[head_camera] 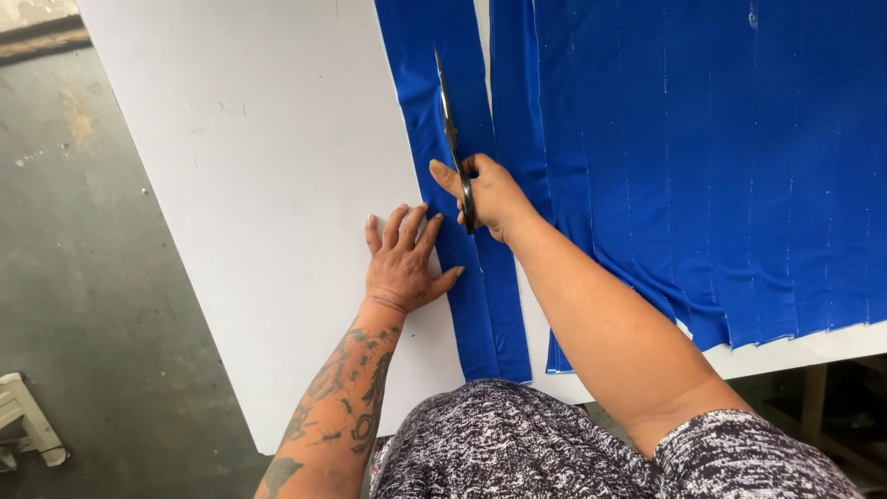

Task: Cutting long strips of blue fabric using scissors on a large work table

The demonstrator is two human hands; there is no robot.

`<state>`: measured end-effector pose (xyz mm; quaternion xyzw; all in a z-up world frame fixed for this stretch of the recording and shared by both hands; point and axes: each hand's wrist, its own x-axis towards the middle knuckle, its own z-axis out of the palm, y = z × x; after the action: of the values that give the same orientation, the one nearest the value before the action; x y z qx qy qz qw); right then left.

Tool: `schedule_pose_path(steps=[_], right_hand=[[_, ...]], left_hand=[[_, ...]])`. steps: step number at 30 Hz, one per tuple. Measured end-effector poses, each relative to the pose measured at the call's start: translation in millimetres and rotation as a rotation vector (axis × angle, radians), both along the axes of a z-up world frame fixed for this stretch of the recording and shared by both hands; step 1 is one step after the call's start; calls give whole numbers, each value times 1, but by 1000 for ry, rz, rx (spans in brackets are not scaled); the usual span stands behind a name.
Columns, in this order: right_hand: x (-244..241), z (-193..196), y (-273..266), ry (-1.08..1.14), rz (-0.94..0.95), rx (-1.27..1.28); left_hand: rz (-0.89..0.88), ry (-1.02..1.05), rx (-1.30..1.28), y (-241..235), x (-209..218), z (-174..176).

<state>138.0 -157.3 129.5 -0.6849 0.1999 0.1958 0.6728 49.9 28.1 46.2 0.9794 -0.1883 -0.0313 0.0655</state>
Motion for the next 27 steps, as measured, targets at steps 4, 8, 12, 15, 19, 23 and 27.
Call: schedule_pose_path(steps=[4, 8, 12, 15, 19, 23, 27], right_hand=[[6, 7, 1, -24, -6, -12], [4, 9, 0, -63, -14, -53], [8, 17, 1, 10, -5, -43], [28, 18, -1, 12, 4, -15], [42, 26, 0, 7, -4, -19], [45, 18, 0, -35, 13, -57], [42, 21, 2, -59, 5, -48]], left_hand=[[-3, -3, 14, -1, 0, 1], [-7, -36, 0, -1, 0, -1], [-5, -43, 9, -2, -2, 0], [-7, -47, 11, -3, 0, 4], [-10, -70, -16, -3, 0, 4], [-12, -93, -25, -2, 1, 2], [-11, -92, -41, -1, -2, 0]])
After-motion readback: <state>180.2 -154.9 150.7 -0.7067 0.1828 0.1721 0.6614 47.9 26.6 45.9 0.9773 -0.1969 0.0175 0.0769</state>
